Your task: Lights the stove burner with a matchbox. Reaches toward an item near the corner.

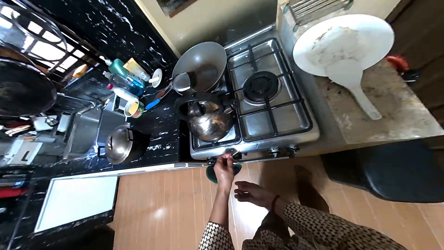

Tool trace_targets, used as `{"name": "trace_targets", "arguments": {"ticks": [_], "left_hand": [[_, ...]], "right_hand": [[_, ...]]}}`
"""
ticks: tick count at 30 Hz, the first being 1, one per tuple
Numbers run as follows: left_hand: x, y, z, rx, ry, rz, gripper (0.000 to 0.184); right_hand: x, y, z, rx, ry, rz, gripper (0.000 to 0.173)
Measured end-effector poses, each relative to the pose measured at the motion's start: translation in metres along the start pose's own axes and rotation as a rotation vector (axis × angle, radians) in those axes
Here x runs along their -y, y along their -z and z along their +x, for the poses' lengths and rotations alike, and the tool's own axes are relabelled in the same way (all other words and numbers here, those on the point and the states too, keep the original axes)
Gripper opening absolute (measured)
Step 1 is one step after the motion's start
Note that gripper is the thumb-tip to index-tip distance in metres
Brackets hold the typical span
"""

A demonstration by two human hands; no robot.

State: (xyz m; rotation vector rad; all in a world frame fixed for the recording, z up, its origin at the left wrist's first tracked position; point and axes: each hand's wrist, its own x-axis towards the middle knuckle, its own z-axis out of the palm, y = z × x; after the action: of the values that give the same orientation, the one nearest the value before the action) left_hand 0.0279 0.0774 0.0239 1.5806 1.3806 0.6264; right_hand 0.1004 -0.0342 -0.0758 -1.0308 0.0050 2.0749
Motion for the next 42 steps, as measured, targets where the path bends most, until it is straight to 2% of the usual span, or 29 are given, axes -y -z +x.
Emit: {"name": "trace_targets", "arguments": {"ticks": [4, 8, 13, 16, 18, 22, 26, 28, 30, 34, 35, 38, 40, 42], "left_hand": [[-0.023, -0.041, 0.012, 0.062, 0.051, -0.010, 0.023], [-0.041, -0.075, 0.023, 0.054, 0.059, 0.048, 0.026], [-0.056, -0.104, 0.035, 0.083, 0.024, 0.051, 0.026], [-0.057, -0.109, 0.039, 0.150, 0.021, -0.017, 0.038], [-0.058, -0.107, 0.031, 0.151, 0.004, -0.073, 0.040], [-0.047, -0.091, -0.004, 0.189, -0.004, -0.092, 0.027], [-0.027, -0.079, -0.052, 0.515, 0.245, -0.109, 0.036], [-0.019, -0.079, -0.072, 0.612, 0.407, -0.270, 0.044], [-0.015, -0.079, -0.085, 0.626, 0.551, -0.498, 0.047], [-0.015, -0.080, -0.091, 0.513, 0.780, -0.753, 0.039], [-0.017, -0.079, -0.090, 0.509, 0.828, -0.777, 0.040], [-0.020, -0.074, -0.090, 0.567, 0.892, -0.844, 0.042], [-0.018, -0.073, -0.093, 0.594, 0.907, -0.868, 0.043], [-0.018, -0.074, -0.097, 0.603, 0.915, -0.877, 0.042]], "right_hand": [[-0.002, 0.018, -0.031, -0.030, -0.065, -0.046, 0.043], [0.001, 0.037, -0.063, -0.095, -0.083, -0.073, 0.050], [0.004, 0.064, -0.086, -0.182, 0.040, -0.141, 0.044], [0.021, 0.061, -0.103, -0.285, 0.132, -0.310, 0.043], [0.032, 0.059, -0.113, -0.336, 0.199, -0.424, 0.053], [0.044, 0.057, -0.125, -0.437, 0.404, -0.588, 0.076], [0.050, 0.046, -0.138, -0.514, 0.656, -0.778, 0.076], [0.051, 0.041, -0.140, -0.518, 0.749, -0.869, 0.071], [0.050, 0.040, -0.140, -0.489, 0.793, -0.940, 0.069], [0.055, 0.042, -0.145, -0.388, 0.646, -0.831, 0.080], [0.055, 0.043, -0.145, -0.393, 0.613, -0.750, 0.075], [0.054, 0.047, -0.146, -0.420, 0.562, -0.606, 0.045], [0.053, 0.047, -0.146, -0.416, 0.526, -0.591, 0.037], [0.054, 0.046, -0.149, -0.403, 0.490, -0.616, 0.036]]}}
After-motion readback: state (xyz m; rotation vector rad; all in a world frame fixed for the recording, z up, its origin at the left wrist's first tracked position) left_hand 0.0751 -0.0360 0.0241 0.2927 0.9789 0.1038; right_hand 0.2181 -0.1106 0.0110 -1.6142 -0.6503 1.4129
